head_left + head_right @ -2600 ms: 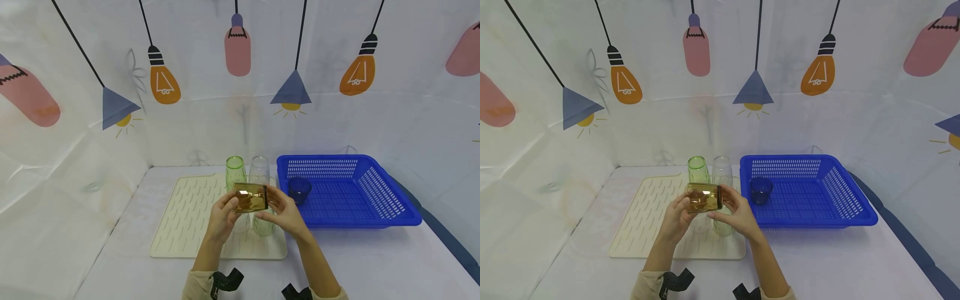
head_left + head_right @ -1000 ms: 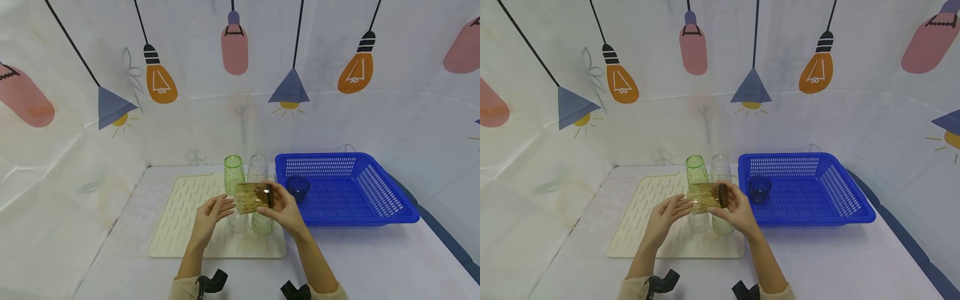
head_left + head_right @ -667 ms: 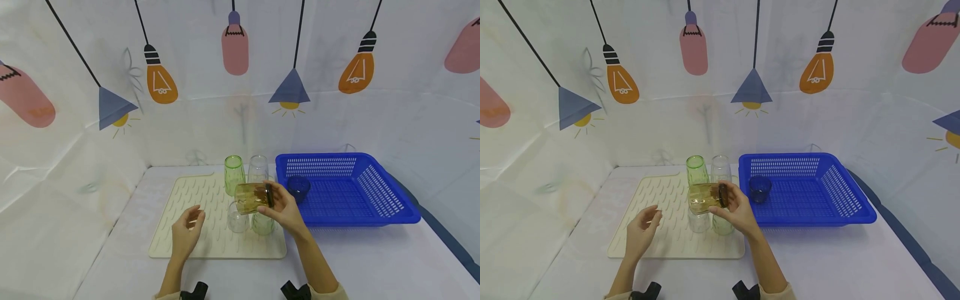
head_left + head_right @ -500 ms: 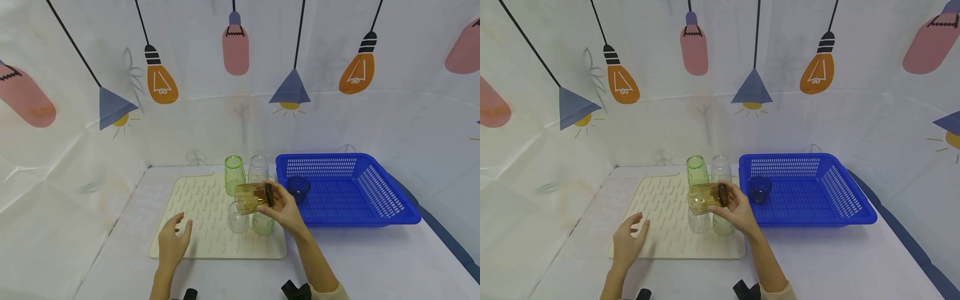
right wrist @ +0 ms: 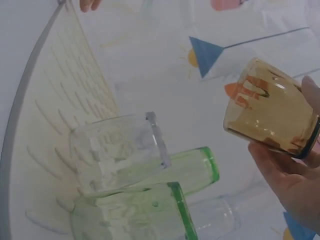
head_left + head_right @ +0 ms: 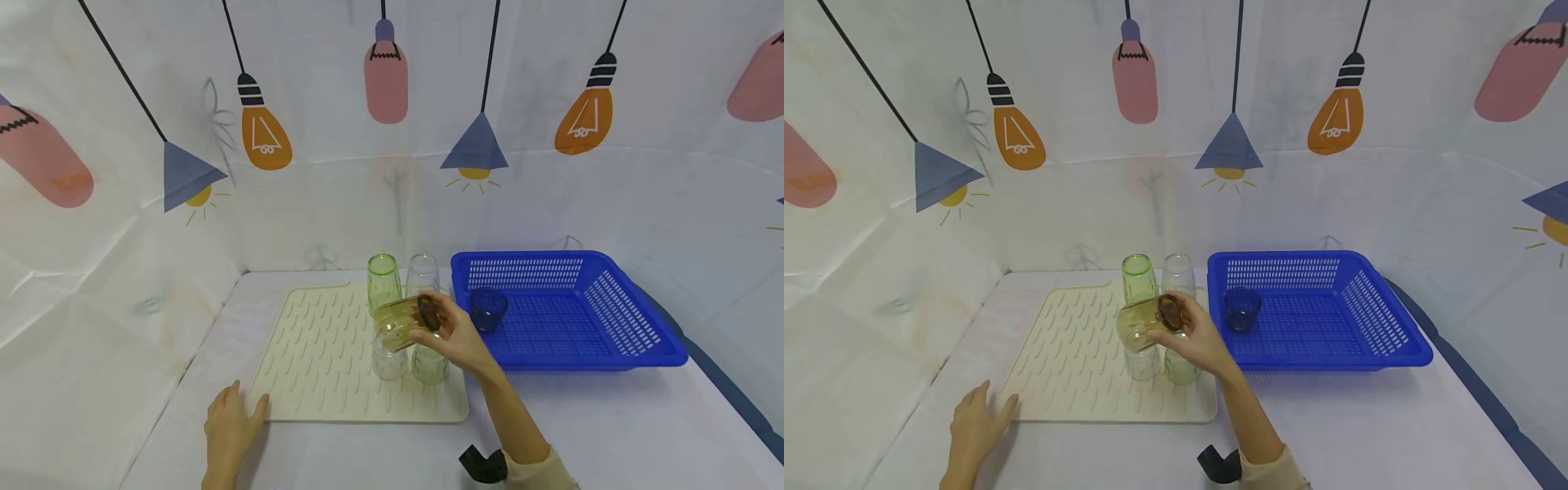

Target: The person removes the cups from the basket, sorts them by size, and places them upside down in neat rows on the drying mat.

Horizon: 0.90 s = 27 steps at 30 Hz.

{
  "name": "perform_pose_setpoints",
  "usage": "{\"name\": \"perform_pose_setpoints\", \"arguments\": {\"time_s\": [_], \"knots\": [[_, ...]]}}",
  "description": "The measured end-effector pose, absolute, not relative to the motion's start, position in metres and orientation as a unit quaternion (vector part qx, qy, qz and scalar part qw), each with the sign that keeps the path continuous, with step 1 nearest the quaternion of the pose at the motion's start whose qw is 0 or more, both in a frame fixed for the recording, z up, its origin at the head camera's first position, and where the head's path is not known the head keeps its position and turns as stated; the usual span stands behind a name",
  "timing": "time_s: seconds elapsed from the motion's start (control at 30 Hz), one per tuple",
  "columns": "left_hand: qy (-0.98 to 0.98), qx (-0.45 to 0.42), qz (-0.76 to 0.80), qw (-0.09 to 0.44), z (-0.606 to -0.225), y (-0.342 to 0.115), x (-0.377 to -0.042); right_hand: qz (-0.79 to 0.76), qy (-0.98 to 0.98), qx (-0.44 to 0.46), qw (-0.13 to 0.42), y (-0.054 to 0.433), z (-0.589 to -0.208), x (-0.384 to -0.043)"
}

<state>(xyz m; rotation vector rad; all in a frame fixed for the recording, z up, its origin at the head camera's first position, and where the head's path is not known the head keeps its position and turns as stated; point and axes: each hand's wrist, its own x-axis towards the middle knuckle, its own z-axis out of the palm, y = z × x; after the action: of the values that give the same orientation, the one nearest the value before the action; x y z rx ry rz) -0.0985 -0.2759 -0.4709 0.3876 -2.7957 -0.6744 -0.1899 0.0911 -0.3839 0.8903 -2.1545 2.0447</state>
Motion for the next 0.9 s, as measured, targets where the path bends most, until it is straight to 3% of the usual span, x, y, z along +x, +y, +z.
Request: {"name": "perform_pose_setpoints", "arguments": {"time_s": [0.23, 0.37, 0.57, 0.8, 0.9], "knots": [[-0.954, 0.147, -0.259, 0.025, -0.483, -0.292, -0.097, 0.605, -0.739, 0.296, 0.004, 0.083, -0.376, -0.195], [-0.949, 0.148, -0.279, 0.014, -0.49, -0.299, -0.096, 0.586, -0.752, 0.301, -0.002, 0.078, -0.374, -0.197], [-0.943, 0.128, -0.3, 0.062, -0.497, -0.306, -0.096, 0.569, -0.765, 0.302, -0.009, 0.073, -0.372, -0.198], [-0.934, 0.062, -0.315, 0.156, -0.507, -0.308, -0.094, 0.552, -0.777, 0.303, -0.018, 0.065, -0.373, -0.203], [-0.932, 0.059, -0.316, 0.168, -0.509, -0.307, -0.094, 0.545, -0.778, 0.311, -0.017, 0.061, -0.372, -0.204]]}}
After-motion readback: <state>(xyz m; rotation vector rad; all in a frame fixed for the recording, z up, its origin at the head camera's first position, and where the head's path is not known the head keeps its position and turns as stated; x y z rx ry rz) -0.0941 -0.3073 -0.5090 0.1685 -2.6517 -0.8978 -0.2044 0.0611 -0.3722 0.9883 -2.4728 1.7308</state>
